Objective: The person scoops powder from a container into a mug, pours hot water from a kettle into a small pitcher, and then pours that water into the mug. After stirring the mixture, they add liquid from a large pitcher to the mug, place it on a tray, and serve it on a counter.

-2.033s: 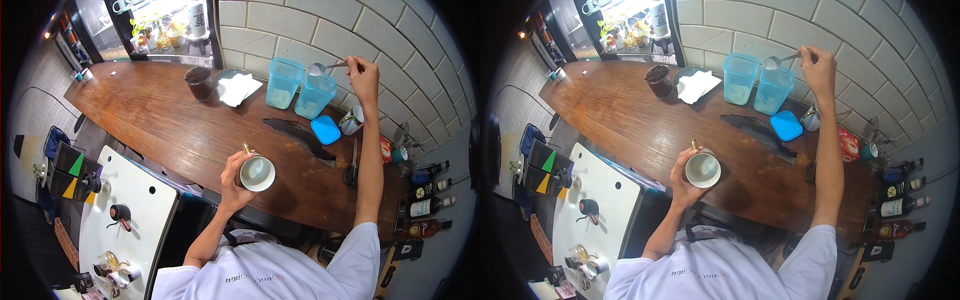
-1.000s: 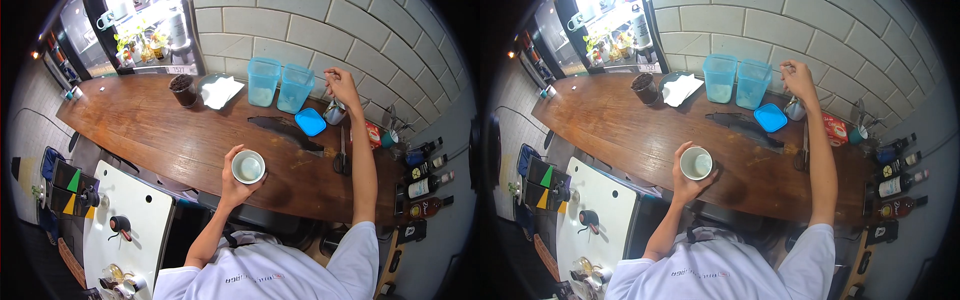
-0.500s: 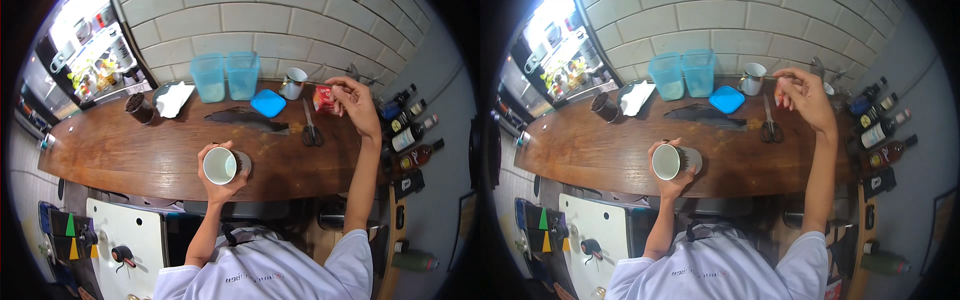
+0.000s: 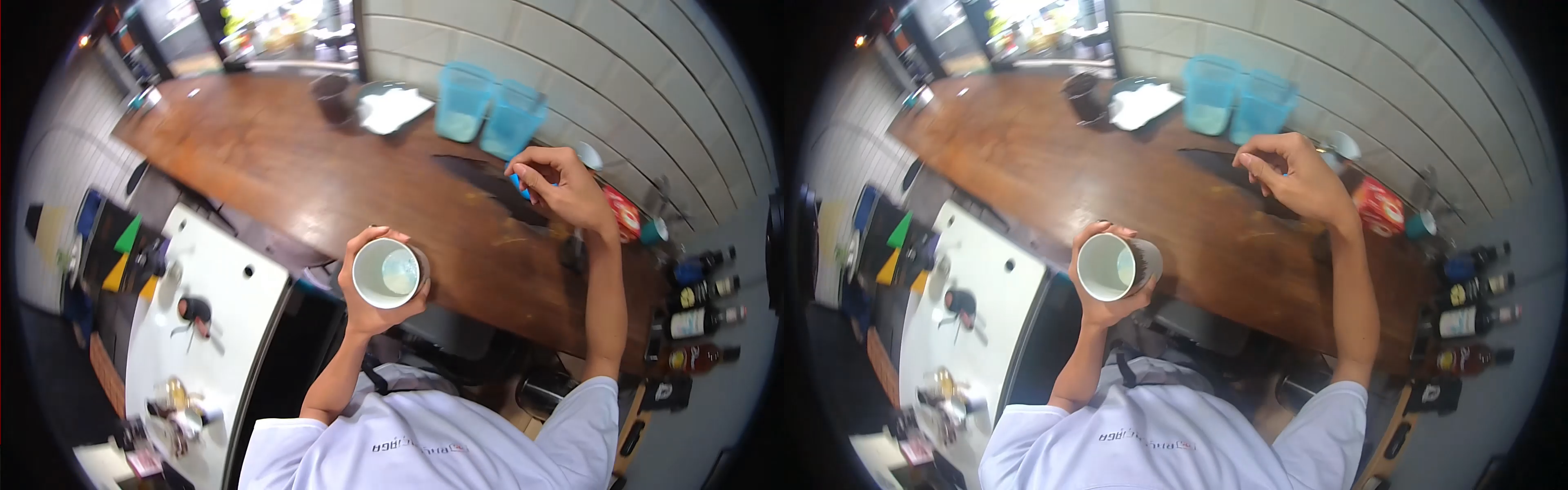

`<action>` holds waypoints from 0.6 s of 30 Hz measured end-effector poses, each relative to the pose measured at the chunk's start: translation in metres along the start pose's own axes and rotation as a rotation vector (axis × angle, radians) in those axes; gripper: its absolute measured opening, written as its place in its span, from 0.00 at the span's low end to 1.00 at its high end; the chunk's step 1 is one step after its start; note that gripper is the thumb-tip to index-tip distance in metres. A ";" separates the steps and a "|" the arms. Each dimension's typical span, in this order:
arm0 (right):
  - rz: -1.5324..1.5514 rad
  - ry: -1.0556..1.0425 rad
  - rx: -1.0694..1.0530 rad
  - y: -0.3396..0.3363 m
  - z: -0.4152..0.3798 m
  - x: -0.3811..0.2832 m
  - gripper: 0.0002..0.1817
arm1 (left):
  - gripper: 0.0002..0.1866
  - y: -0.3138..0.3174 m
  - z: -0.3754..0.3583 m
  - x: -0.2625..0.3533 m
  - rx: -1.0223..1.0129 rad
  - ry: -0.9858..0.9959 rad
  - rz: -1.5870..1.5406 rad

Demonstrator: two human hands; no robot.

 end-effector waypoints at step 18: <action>0.000 -0.453 -0.702 0.382 0.072 -0.171 0.11 | 0.36 -0.278 -0.213 0.054 0.400 -0.249 0.312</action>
Point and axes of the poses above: each hand's wrist, its own z-axis towards the middle knuckle, its own y-axis out of the palm, x = y × z, the point moved 5 cm from there along z, towards the middle knuckle
